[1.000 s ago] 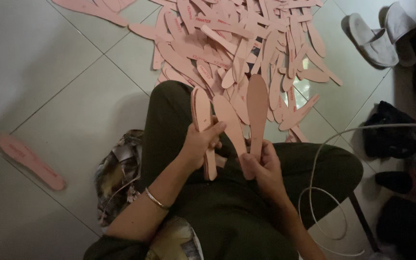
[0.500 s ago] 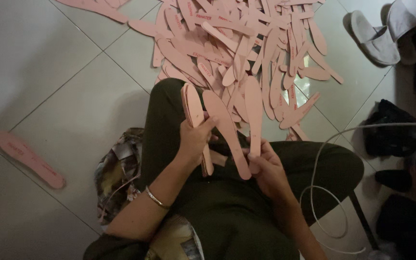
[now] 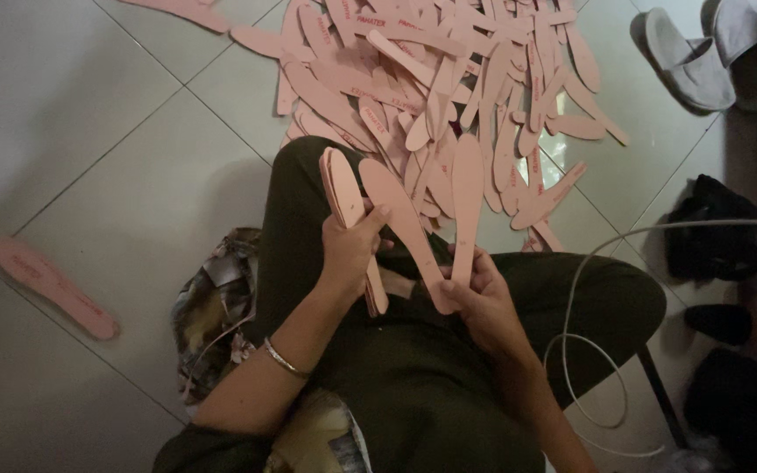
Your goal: The person sits on the floor among a large pile of pink foam insoles printed with red text. They pick up insoles one at a time, match them into pairs by shape and size, tap the pairs together to align them, and stack the matched pairs in a separate pile on the floor.
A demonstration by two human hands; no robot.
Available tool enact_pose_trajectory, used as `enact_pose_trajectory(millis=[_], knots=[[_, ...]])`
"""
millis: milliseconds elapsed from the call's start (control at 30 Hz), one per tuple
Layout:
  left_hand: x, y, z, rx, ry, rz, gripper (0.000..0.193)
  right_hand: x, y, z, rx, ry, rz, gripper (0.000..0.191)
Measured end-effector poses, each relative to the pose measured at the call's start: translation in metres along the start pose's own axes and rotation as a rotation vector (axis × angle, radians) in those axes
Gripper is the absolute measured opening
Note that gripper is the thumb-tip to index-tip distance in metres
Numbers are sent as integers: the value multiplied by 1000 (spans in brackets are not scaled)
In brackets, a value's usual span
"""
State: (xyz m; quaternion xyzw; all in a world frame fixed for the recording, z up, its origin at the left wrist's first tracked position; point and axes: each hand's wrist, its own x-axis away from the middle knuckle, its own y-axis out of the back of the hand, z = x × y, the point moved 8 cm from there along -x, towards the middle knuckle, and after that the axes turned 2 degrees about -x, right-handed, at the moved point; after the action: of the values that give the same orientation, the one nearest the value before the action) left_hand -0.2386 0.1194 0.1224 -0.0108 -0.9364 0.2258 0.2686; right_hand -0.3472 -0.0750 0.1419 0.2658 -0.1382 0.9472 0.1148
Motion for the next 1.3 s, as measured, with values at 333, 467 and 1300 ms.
enact_pose_trajectory(millis=[333, 467, 1300], knots=[[-2, 2, 1, -3, -8, -11, 12, -1, -1, -3, -54, 20, 55, 59], [-3, 3, 2, 38, -4, -23, 12, -2, -2, -4, -70, 20, 67, 60], [-6, 10, 9, 3, 42, -32, 22, -4, -1, -9, 3, -27, 0, 59]])
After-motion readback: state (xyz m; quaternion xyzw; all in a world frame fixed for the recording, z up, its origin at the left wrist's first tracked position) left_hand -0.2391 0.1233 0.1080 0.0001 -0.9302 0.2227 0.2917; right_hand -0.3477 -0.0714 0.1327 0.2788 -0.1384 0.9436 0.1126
